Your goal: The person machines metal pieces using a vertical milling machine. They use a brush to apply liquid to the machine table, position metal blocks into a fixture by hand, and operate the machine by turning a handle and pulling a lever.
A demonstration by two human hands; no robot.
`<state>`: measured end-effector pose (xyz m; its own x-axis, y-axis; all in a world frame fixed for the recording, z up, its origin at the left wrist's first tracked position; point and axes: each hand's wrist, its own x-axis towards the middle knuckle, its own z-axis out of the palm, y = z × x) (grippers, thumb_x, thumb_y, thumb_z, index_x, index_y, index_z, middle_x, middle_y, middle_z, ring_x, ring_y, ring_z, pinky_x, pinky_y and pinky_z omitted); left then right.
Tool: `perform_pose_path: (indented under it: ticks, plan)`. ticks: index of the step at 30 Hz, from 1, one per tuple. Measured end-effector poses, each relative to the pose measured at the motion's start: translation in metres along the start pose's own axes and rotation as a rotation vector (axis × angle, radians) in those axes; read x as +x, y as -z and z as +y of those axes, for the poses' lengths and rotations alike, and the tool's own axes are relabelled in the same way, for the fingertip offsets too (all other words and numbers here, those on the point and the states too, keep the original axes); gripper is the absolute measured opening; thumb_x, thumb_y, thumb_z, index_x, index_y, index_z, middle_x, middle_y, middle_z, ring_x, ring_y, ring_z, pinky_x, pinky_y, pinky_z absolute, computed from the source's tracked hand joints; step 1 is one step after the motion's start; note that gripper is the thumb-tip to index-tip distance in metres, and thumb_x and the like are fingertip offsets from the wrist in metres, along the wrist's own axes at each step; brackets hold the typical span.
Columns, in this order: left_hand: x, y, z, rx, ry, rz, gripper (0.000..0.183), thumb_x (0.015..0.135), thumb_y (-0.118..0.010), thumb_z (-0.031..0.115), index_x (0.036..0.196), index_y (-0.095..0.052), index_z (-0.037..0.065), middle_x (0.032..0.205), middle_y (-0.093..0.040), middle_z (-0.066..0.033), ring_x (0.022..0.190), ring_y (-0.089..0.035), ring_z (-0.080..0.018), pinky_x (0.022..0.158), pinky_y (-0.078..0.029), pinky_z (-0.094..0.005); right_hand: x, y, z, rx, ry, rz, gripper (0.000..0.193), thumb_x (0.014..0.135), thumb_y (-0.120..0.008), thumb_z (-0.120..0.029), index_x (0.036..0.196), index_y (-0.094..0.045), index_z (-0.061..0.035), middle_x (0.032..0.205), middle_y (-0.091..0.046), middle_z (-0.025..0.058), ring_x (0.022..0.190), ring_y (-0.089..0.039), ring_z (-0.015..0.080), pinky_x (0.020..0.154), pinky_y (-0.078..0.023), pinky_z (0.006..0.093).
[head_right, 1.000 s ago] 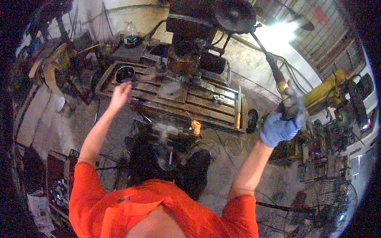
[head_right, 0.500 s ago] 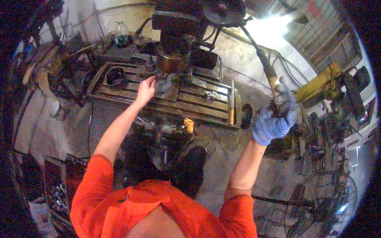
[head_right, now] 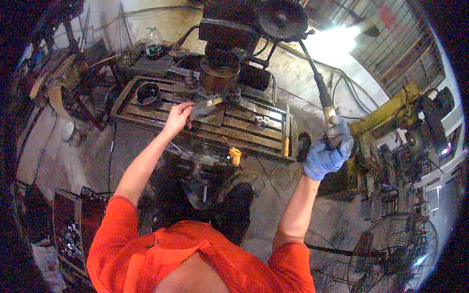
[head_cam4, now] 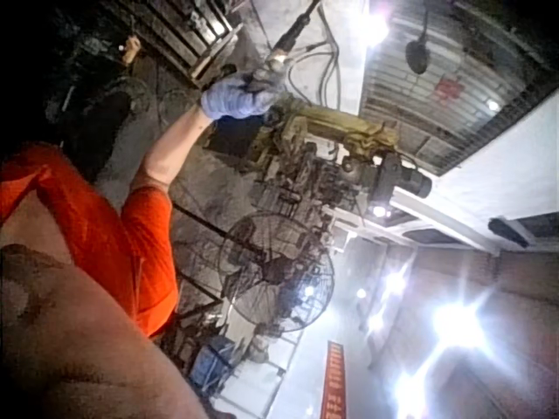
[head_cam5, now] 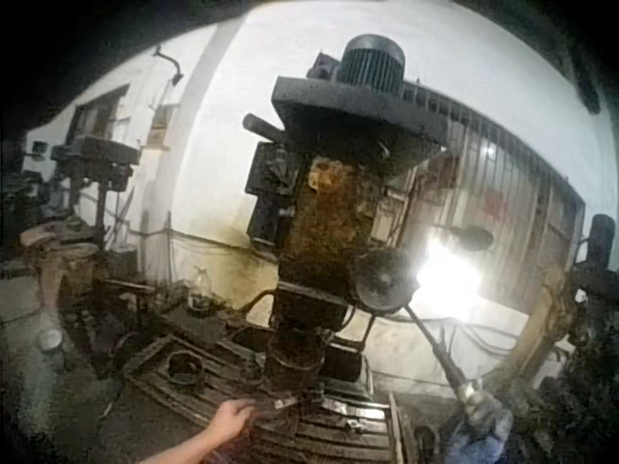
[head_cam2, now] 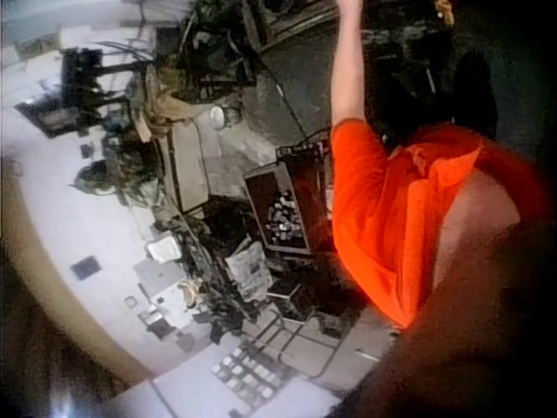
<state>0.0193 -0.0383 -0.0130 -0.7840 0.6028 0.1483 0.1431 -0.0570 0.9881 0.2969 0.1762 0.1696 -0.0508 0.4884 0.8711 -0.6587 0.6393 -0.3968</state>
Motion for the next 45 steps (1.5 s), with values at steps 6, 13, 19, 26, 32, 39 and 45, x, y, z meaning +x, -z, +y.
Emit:
perform_pose_path:
  ticks: [6,13,19,26,32,39,45]
  plan:
    - [-0.004,0.011,-0.013,-0.099,-0.039,0.035,0.029,0.090,-0.042,0.011,0.111,-0.051,-0.006,0.068,-0.058,-0.0100,0.046,-0.053,-0.0131,0.046,-0.044,-0.0257,-0.010,0.003,0.005,0.049,-0.039,0.020,0.038,0.091,-0.036,-0.033,0.062,-0.040,-0.0088,0.071,-0.049,0.0053,0.085,-0.049,0.0225,0.088,-0.032,0.0406]
    - [-0.008,0.014,-0.008,-0.058,0.004,0.059,0.028,0.089,-0.042,0.011,0.111,-0.050,-0.006,0.070,-0.059,-0.0103,0.046,-0.052,-0.0122,0.046,-0.043,-0.0257,-0.018,0.004,0.009,0.005,0.012,0.004,0.036,0.088,-0.040,-0.031,0.060,-0.039,-0.0079,0.069,-0.049,0.0056,0.086,-0.049,0.0233,0.087,-0.033,0.0417]
    - [-0.010,0.015,-0.001,-0.032,-0.013,0.105,0.029,0.089,-0.044,0.015,0.109,-0.053,-0.005,0.067,-0.057,-0.0087,0.043,-0.049,-0.0110,0.043,-0.041,-0.0249,-0.020,0.005,0.009,0.067,-0.034,0.025,0.035,0.088,-0.041,-0.024,0.058,-0.035,-0.0065,0.069,-0.048,0.0067,0.073,-0.043,0.0193,0.090,-0.032,0.0372]
    - [-0.011,0.018,0.005,-0.038,0.006,0.101,0.028,0.089,-0.048,0.017,0.106,-0.054,-0.005,0.066,-0.057,-0.0066,0.044,-0.049,-0.0103,0.040,-0.040,-0.0244,-0.012,0.015,0.005,0.053,-0.094,0.015,0.033,0.089,-0.040,-0.026,0.063,-0.039,-0.0045,0.071,-0.048,0.0059,0.076,-0.045,0.0177,0.085,-0.033,0.0337]
    - [-0.009,0.012,0.008,-0.038,0.011,0.063,0.029,0.088,-0.051,0.017,0.105,-0.054,-0.007,0.069,-0.058,-0.0061,0.046,-0.052,-0.0122,0.043,-0.041,-0.0246,-0.002,0.011,-0.008,-0.256,-0.089,0.058,0.037,0.085,-0.044,-0.029,0.065,-0.050,0.0018,0.073,-0.055,0.0120,0.078,-0.053,0.0227,0.081,-0.038,0.0361]
    - [-0.001,0.010,0.005,-0.089,0.069,0.080,0.031,0.087,-0.052,0.019,0.107,-0.054,-0.006,0.070,-0.058,-0.0085,0.050,-0.054,-0.0139,0.045,-0.045,-0.0271,0.016,0.009,-0.010,-0.358,0.033,0.058,0.031,0.084,-0.050,-0.023,0.094,-0.063,0.0028,0.073,-0.060,0.0040,0.064,-0.050,0.0092,0.060,-0.039,0.0235]
    - [0.002,0.006,0.002,-0.125,0.047,0.087,0.028,0.088,-0.051,0.015,0.103,-0.055,-0.008,0.067,-0.056,-0.0059,0.049,-0.052,-0.0132,0.045,-0.043,-0.0266,0.036,0.005,-0.010,-0.131,0.087,0.052,0.022,0.082,-0.053,-0.016,0.088,-0.064,0.0021,0.079,-0.063,0.0062,0.072,-0.057,0.0136,0.067,-0.044,0.0249]
